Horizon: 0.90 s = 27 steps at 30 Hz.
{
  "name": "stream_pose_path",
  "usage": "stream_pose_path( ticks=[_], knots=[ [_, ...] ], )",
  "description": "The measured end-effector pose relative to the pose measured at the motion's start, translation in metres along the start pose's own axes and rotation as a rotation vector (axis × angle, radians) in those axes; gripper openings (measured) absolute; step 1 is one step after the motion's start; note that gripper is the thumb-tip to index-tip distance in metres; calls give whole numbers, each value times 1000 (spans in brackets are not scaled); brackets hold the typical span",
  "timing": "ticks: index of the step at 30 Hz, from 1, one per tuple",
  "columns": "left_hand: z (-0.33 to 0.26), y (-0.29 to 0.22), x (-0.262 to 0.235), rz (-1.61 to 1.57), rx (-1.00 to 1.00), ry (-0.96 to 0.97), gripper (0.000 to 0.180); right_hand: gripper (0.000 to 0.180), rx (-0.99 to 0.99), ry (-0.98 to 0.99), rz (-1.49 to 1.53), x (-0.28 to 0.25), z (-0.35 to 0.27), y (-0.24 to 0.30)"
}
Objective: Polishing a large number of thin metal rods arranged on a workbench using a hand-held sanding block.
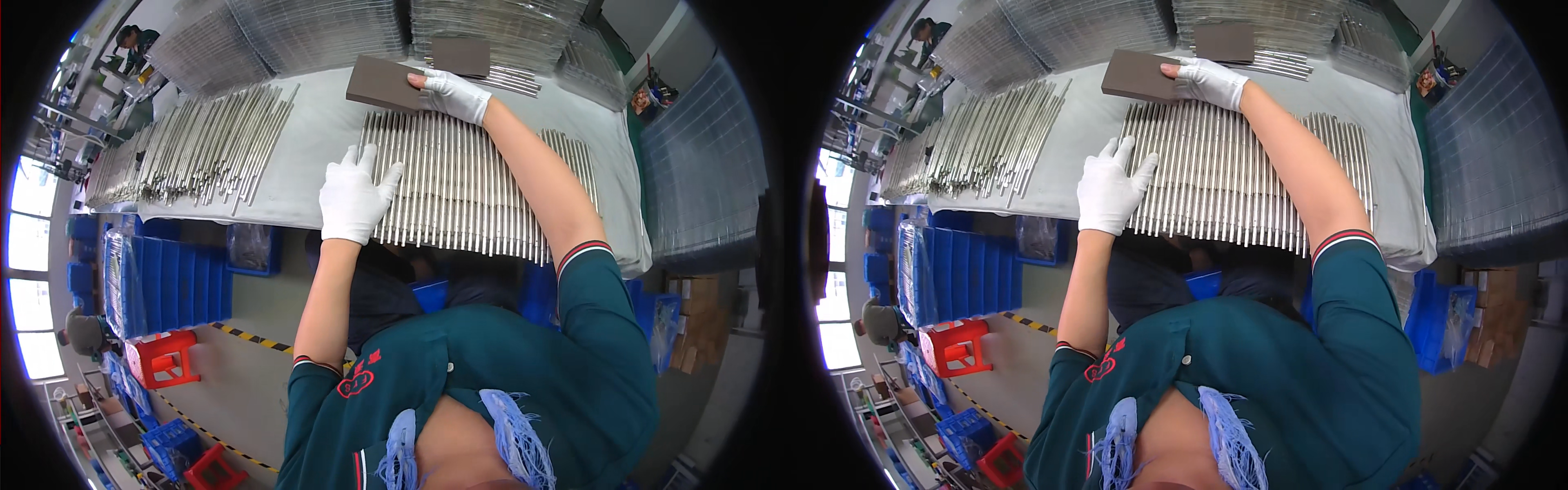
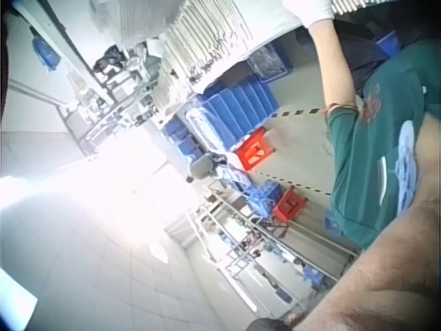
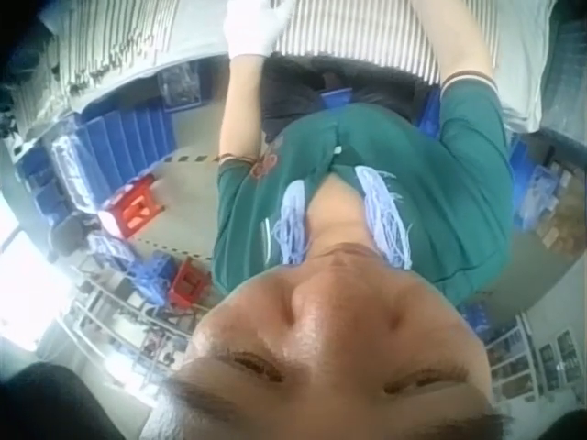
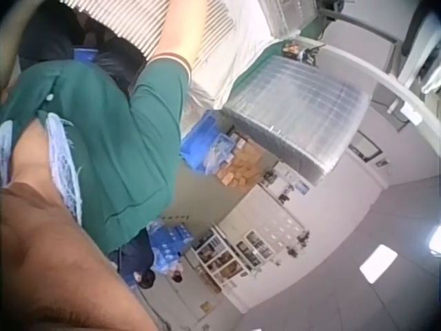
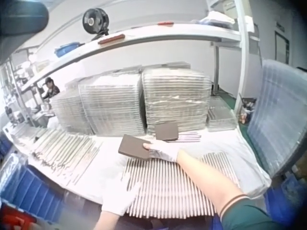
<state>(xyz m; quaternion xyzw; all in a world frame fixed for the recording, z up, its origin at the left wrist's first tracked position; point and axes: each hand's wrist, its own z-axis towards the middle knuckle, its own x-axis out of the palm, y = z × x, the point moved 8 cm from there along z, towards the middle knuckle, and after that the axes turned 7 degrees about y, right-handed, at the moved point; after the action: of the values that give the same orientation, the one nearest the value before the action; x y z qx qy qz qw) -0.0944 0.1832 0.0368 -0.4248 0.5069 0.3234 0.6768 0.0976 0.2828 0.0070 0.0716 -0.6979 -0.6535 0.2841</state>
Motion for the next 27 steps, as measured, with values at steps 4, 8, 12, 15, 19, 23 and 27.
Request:
stream_pose_path(
  ticks=[4,8,12,15,19,23,27],
  knots=[
    [-5,-2,-2,-21,-13,3,56,53,61,27,-9,3,-3,-2],
    [-6,0,-4,-39,42,-56,52,55,24,5,67,12,9,1],
    [-1,27,-5,-402,12,-96,45,51,6,-1,83,34,45,-7],
    [0,54,13,-918,-178,-76,38,54,6,-8,31,38,55,-13],
    [1,58,15,-860,-166,-146,33,61,36,-12,-46,38,54,-16],
    [2,73,22,-1014,-291,-91,34,63,-107,-165,-155,28,38,11],
    [-5,81,19,-1372,-218,-156,38,63,-325,-355,-58,-5,-33,56]
  ],
)
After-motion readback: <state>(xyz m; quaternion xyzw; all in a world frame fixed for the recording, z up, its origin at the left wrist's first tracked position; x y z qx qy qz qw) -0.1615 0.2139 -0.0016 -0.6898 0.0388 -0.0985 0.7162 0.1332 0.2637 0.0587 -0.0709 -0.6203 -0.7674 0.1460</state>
